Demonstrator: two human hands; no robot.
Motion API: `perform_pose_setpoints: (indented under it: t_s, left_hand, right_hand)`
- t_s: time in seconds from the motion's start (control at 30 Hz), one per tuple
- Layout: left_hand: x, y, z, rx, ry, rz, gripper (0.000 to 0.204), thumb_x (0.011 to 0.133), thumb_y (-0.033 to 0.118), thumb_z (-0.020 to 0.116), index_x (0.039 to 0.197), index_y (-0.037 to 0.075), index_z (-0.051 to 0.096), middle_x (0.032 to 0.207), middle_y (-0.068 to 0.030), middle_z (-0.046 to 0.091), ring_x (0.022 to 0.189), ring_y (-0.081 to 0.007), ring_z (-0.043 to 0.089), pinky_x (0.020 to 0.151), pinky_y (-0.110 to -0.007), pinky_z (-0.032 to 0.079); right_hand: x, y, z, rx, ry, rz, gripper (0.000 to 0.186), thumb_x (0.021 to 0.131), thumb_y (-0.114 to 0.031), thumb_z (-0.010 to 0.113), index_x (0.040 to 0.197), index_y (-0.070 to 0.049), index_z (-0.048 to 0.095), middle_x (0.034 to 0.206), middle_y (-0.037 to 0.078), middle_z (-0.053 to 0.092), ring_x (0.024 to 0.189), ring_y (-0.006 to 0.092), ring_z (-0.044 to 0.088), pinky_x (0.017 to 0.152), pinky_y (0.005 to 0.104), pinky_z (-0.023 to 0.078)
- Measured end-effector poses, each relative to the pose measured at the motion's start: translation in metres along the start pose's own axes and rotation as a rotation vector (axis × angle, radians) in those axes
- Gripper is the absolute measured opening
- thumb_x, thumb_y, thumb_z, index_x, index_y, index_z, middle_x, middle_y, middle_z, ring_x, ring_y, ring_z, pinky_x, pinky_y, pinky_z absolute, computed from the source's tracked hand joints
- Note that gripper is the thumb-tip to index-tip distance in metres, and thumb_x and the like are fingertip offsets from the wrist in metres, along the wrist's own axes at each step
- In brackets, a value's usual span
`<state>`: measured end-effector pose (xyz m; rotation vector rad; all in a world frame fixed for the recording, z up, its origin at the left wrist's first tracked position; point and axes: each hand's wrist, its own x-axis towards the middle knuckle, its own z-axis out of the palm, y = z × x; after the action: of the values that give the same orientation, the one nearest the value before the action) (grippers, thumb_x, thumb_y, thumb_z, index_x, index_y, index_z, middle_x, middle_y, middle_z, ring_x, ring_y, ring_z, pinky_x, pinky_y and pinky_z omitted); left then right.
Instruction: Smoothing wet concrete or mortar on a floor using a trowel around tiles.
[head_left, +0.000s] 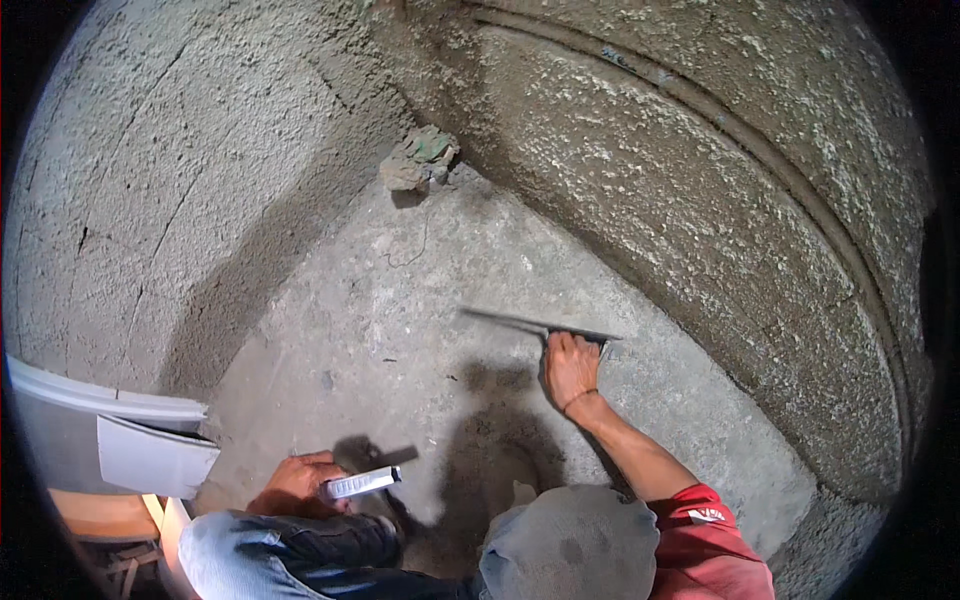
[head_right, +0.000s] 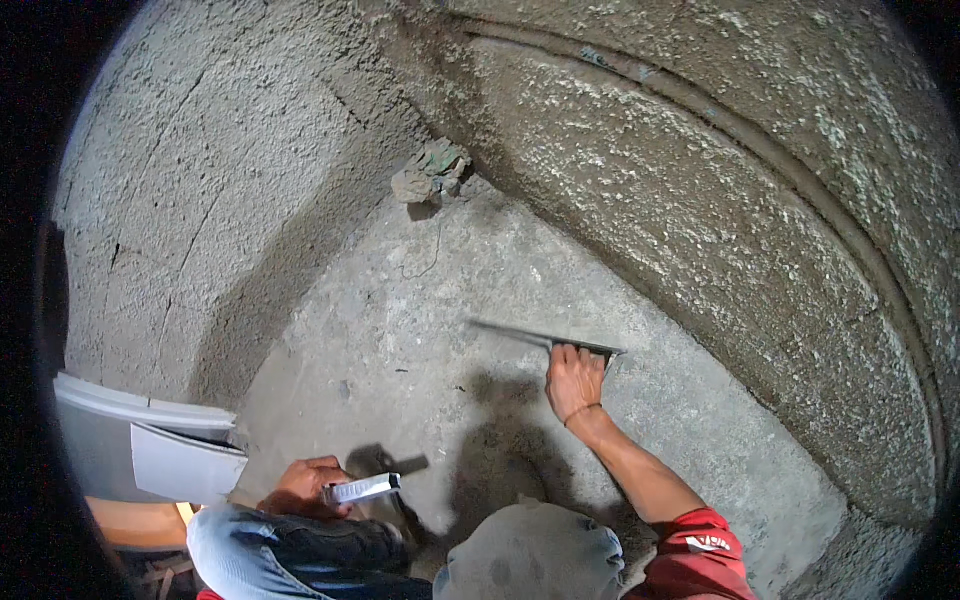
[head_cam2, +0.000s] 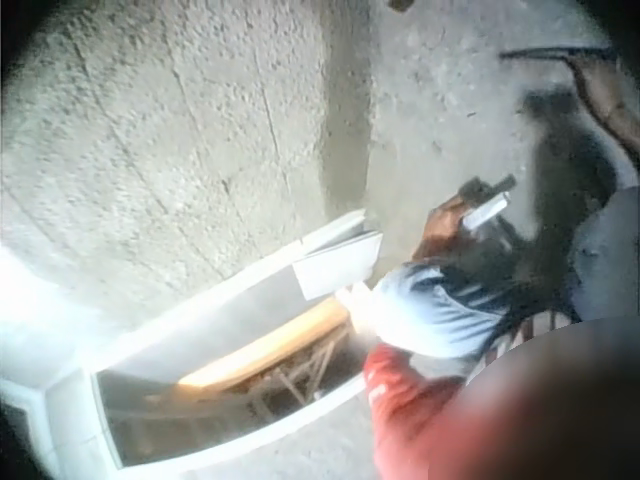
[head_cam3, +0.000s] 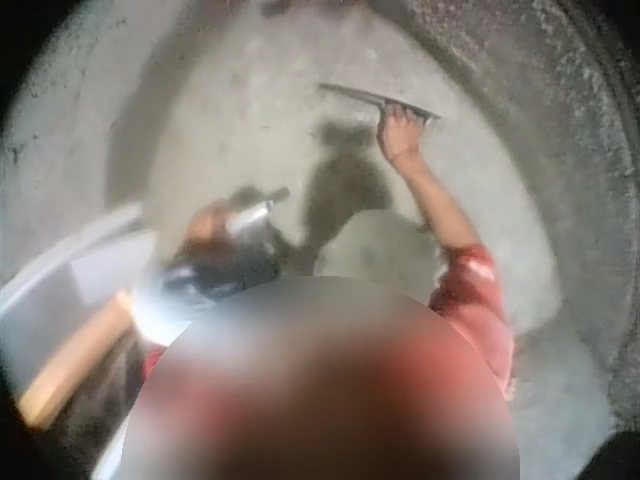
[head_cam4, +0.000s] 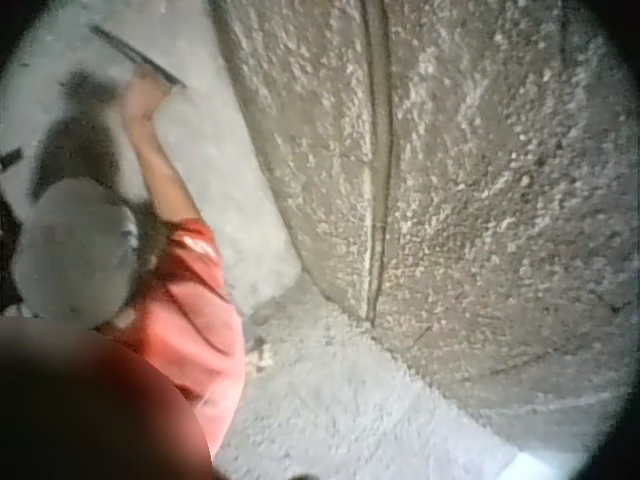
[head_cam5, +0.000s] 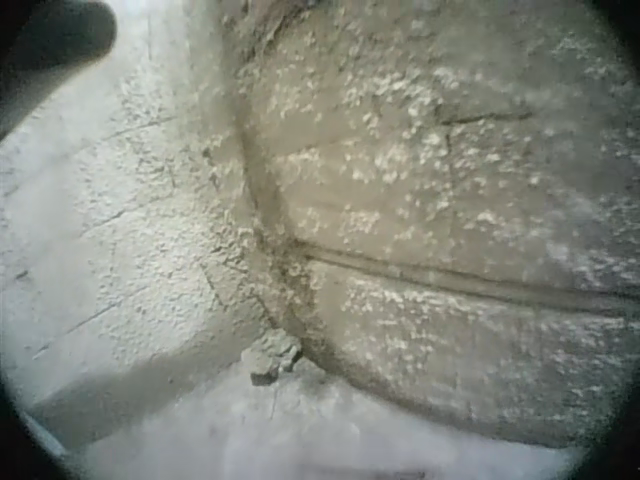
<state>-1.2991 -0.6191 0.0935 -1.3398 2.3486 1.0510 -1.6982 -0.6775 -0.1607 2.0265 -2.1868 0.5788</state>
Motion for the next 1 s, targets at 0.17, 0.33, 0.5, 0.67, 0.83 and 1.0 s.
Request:
perform_pose_setpoints:
  t_s: [0.17,0.33,0.5,0.67,0.83,1.0]
  left_hand:
    - [0.02,-0.033,0.011,0.004,0.003,0.078,0.029,0.069,0.027,0.08,0.091,0.01,0.071,0.078,-0.0077,0.06,0.071,-0.0266,0.062,0.065,-0.038,0.051]
    - [0.041,-0.074,-0.035,0.174,0.086,0.127,0.035,0.067,0.027,0.074,0.099,0.012,0.068,0.086,-0.0111,0.059,0.085,-0.0335,0.062,0.07,-0.045,0.051]
    - [0.092,-0.122,-0.14,0.425,0.058,0.205,0.036,0.064,0.027,0.076,0.097,0.012,0.072,0.089,-0.0127,0.065,0.084,-0.0351,0.065,0.072,-0.046,0.053]
    - [0.17,-0.136,-0.216,0.785,-0.039,0.153,0.034,0.061,0.026,0.077,0.09,0.009,0.071,0.088,-0.0142,0.067,0.083,-0.0369,0.065,0.073,-0.047,0.053]
    - [0.231,-0.156,-0.198,0.601,0.266,0.396,0.033,0.058,0.027,0.078,0.085,0.008,0.07,0.083,-0.0148,0.068,0.082,-0.0378,0.065,0.073,-0.048,0.052]
    - [0.25,-0.187,-0.165,0.515,0.144,0.438,0.034,0.057,0.027,0.08,0.085,0.008,0.072,0.083,-0.0162,0.069,0.083,-0.038,0.067,0.073,-0.048,0.053]
  right_hand:
    - [0.023,0.032,-0.017,0.08,-0.056,0.224,0.01,0.085,-0.015,0.061,0.088,-0.006,0.061,0.088,0.016,0.063,0.087,0.0372,0.061,0.072,0.0515,0.044]
    - [0.035,0.034,0.005,-0.111,0.058,0.306,0.015,0.086,-0.016,0.063,0.096,-0.006,0.059,0.092,0.016,0.063,0.085,0.0382,0.061,0.069,0.0522,0.045]
    - [-0.046,-0.037,0.004,-0.003,-0.119,-0.008,0.012,0.082,-0.015,0.061,0.091,-0.007,0.062,0.087,0.015,0.063,0.082,0.0352,0.061,0.072,0.0529,0.042]
    - [-0.054,-0.031,-0.024,0.089,-0.047,0.057,0.009,0.079,-0.012,0.064,0.084,-0.007,0.059,0.085,0.014,0.061,0.082,0.0378,0.058,0.074,0.0502,0.04]
    - [-0.039,0.067,-0.039,-0.31,0.095,0.512,0.01,0.086,-0.013,0.06,0.093,-0.007,0.06,0.093,0.015,0.062,0.09,0.0372,0.057,0.075,0.0521,0.04]
    - [-0.111,0.023,-0.022,-0.259,0.0,0.389,0.012,0.079,-0.01,0.065,0.089,-0.006,0.06,0.086,0.02,0.063,0.081,0.0433,0.059,0.072,0.0521,0.043]
